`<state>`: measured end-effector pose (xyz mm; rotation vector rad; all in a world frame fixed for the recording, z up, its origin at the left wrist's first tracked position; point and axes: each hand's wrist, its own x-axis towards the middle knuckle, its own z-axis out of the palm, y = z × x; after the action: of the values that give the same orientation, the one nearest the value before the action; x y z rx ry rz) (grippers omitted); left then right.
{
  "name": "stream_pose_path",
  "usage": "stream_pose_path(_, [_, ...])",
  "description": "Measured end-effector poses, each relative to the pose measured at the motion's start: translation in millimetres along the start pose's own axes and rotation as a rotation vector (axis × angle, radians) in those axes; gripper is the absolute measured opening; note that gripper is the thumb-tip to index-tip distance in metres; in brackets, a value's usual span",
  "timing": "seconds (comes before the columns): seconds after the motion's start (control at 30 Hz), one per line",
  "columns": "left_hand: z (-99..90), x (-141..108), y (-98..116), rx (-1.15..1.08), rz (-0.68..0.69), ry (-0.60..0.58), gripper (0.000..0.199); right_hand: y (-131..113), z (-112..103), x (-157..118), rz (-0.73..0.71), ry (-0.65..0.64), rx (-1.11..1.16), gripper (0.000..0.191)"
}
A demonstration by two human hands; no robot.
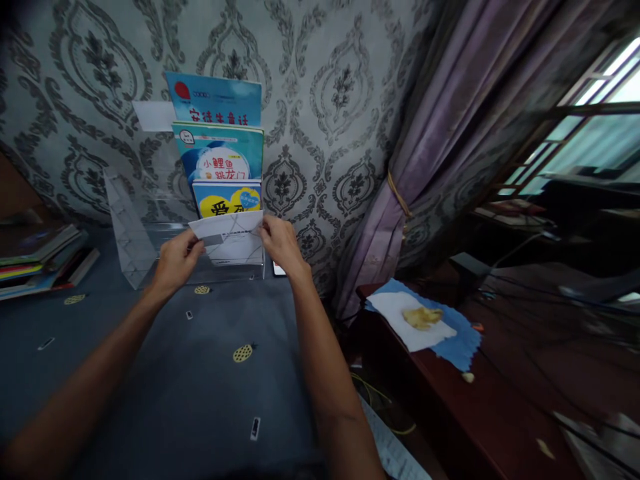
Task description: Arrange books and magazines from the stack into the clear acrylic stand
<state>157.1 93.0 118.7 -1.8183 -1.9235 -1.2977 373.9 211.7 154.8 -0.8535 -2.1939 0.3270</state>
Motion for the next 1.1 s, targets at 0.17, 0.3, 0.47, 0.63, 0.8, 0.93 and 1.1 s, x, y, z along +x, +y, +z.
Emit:
stream_pose_path(0.17, [8.6, 3, -2, 0.036, -0.001, -0.001, 0.017, 8, 6, 1, 0.020, 0.005, -0.045, 0.018])
stream_pose_path(0.3, [15.5, 4, -6, 0.076, -0.022, 0.012, 0.016, 12, 12, 2, 0.083, 0.005, -0.091, 0.018])
stream_pose_path(0.47, [20.9, 2, -14, 0.078, -0.035, 0.009, 0.016, 18, 17, 3, 0.161, 0.030, -0.074, 0.020])
stream_pose_path(0.63, [23.1, 1, -21, 0.080, -0.060, 0.002, 0.015, 22, 22, 4, 0.158, 0.034, -0.070, 0.019])
stream_pose_path(0.8, [24.7, -1, -24, 0.077, -0.122, -0.042, 0.017, 22, 25, 4, 0.167, 0.021, -0.049, 0.019])
stream_pose_path(0.93, [25.3, -1, -23, 0.094, -0.179, -0.072, 0.020, 20, 27, 4, 0.191, 0.003, -0.053, 0.020])
stream_pose_path(1.1, [23.6, 1, -24, 0.086, -0.220, -0.086, 0.026, 16, 26, 4, 0.204, -0.015, -0.042, 0.020])
